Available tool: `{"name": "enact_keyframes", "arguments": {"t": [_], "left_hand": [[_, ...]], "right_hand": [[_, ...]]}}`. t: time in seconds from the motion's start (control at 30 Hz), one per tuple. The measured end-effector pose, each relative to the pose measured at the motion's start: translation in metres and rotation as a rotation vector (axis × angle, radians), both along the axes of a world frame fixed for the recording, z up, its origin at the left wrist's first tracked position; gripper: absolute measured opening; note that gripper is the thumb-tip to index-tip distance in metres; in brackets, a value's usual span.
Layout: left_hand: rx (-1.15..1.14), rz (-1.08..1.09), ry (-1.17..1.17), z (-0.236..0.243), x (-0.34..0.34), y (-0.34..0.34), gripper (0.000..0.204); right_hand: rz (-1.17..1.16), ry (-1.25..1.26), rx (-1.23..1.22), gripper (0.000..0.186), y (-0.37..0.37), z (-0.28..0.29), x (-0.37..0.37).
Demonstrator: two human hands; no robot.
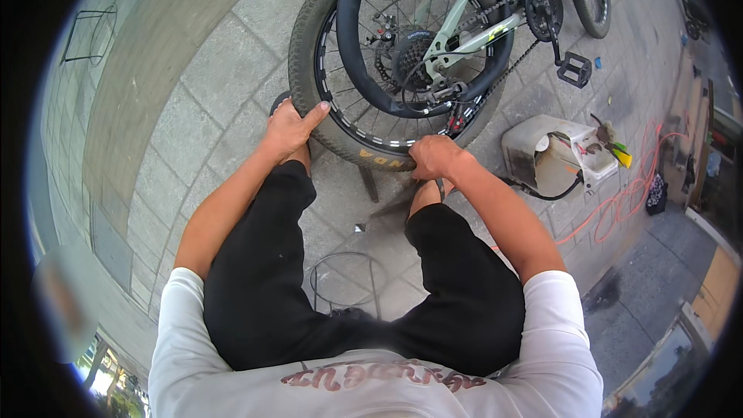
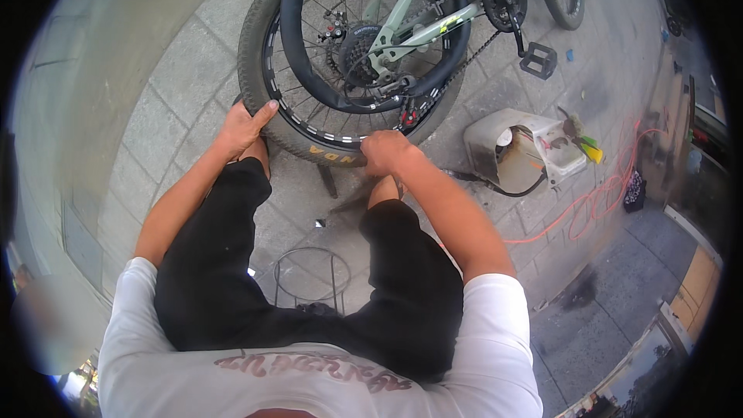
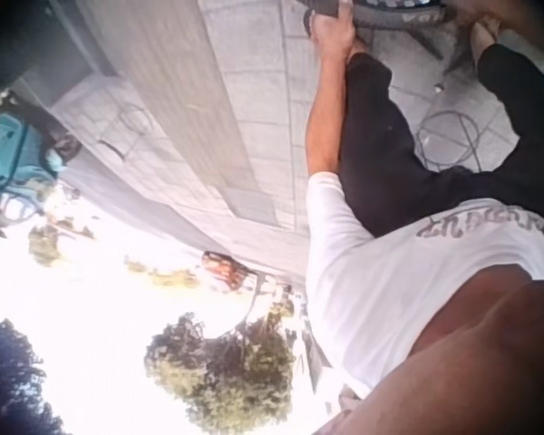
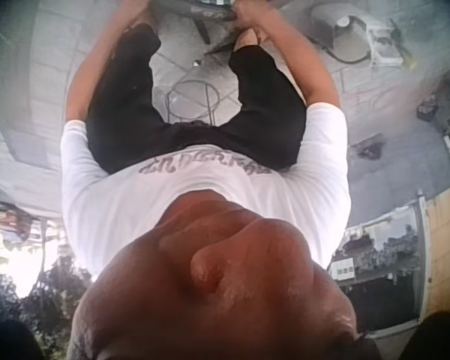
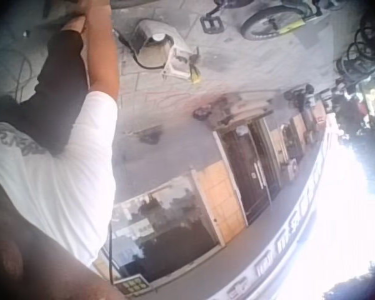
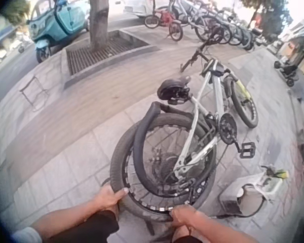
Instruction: The person removes a bicycle tire from the rim, inspects the inner tube, and then refits the tire onto the rim by hand. The person works on the rear wheel of a bicycle placed on a sidewalk.
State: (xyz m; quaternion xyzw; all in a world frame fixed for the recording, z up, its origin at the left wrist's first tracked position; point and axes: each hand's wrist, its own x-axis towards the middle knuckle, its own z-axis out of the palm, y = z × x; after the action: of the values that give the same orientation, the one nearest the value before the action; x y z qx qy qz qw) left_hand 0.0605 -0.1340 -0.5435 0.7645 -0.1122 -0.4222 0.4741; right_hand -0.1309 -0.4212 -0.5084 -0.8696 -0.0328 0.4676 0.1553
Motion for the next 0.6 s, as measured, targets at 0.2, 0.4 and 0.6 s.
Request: {"name": "enact_keyframes", "arguments": {"t": [0.2,0.4,0.6], "left_hand": [[0.012,0.065,0.142,0.001,0.003,-0.001,0.058],[0.106,0.015,-0.285,-0.028,-0.017,0.019,0.099],[0.075,-0.022,-0.155,-0.001,-0.009,0.000,0.079]], "right_hand": [[0.049,-0.211,-0.069,0.028,-0.004,-0.033,-0.030],[-0.284,-0.156,0.205,0.033,0.060,-0.005,0.019],[-0.593,-0.058,0.384,0.054,0.087,0.024,0.069]]}}
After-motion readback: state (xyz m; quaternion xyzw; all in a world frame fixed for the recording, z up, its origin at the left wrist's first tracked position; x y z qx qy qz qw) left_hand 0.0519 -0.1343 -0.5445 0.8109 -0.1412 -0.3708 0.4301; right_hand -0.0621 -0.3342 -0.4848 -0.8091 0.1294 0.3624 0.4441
